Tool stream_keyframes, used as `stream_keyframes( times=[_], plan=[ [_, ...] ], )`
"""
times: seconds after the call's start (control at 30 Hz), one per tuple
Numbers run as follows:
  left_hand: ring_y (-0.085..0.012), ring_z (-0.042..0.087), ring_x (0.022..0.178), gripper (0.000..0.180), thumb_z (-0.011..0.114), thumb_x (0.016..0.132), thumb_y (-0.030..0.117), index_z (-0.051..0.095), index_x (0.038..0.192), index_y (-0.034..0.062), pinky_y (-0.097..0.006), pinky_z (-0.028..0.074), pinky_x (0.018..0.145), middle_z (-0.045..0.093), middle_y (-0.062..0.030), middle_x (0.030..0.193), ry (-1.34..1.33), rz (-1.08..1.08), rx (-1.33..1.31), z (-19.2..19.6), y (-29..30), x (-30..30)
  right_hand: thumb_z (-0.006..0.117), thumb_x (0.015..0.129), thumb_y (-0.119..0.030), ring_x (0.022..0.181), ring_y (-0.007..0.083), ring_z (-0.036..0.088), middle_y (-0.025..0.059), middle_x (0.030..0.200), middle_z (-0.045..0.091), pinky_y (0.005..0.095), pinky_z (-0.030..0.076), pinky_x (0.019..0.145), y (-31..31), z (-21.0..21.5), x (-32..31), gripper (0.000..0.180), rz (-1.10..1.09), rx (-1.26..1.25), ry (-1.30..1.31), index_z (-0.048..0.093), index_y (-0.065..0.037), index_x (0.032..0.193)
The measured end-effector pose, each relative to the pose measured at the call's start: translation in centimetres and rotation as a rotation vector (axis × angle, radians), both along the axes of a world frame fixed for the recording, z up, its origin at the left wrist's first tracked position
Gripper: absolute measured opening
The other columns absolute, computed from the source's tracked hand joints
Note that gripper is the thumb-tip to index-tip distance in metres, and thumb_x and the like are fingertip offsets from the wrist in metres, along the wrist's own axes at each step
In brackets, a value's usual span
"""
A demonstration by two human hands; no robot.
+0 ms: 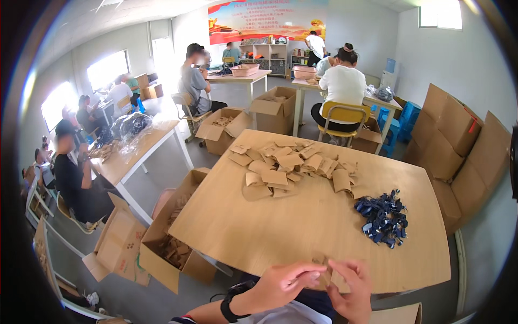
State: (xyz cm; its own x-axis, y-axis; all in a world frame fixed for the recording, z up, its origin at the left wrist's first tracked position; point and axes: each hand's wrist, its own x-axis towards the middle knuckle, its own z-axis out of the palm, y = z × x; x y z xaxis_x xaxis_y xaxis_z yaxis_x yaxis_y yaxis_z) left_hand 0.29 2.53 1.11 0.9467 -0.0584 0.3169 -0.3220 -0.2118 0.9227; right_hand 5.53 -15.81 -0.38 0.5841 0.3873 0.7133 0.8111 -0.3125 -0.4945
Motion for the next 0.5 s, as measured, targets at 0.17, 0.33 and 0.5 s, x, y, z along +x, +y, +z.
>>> stream_keyframes(
  times=[0.17, 0.33, 0.5],
  plan=[
    [-0.0233, 0.072, 0.086, 0.028, 0.047, 0.103, 0.014, 0.061, 0.117, -0.0058, -0.030, 0.057, 0.075, 0.070, -0.0188, 0.092, 0.381, -0.432, -0.659, -3.4, -2.4, 0.0, 0.074, 0.060, -0.008, 0.079, 0.0246, 0.068, 0.0067, 0.089, 0.069, 0.0336, 0.054, 0.068, -1.3, -1.7, 0.1, 0.048, 0.073, -0.164, 0.135, 0.069, -0.010, 0.108],
    [-0.0176, 0.069, 0.071, 0.026, 0.053, 0.100, 0.009, 0.063, 0.123, 0.0019, -0.027, 0.055, 0.068, 0.071, -0.0090, 0.088, 0.587, -0.516, -0.256, -0.6, 0.3, -0.1, 0.078, 0.080, -0.019, 0.072, 0.0260, 0.067, 0.0103, 0.078, 0.068, 0.0311, 0.050, 0.065, -3.7, -1.1, -0.7, 0.030, 0.460, -0.211, 0.702, 0.067, -0.003, 0.103],
    [-0.0182, 0.066, 0.068, 0.021, 0.063, 0.093, 0.008, 0.066, 0.113, 0.0104, -0.028, 0.051, 0.063, 0.070, -0.0055, 0.087, 0.121, -0.967, 0.165, -0.9, -0.6, 2.5, 0.082, 0.076, -0.023, 0.061, 0.0112, 0.062, 0.0076, 0.074, 0.067, 0.0282, 0.047, 0.054, -3.5, -2.4, -0.8, 0.031, 0.956, -0.192, 0.979, 0.069, -0.003, 0.097]
  ],
)
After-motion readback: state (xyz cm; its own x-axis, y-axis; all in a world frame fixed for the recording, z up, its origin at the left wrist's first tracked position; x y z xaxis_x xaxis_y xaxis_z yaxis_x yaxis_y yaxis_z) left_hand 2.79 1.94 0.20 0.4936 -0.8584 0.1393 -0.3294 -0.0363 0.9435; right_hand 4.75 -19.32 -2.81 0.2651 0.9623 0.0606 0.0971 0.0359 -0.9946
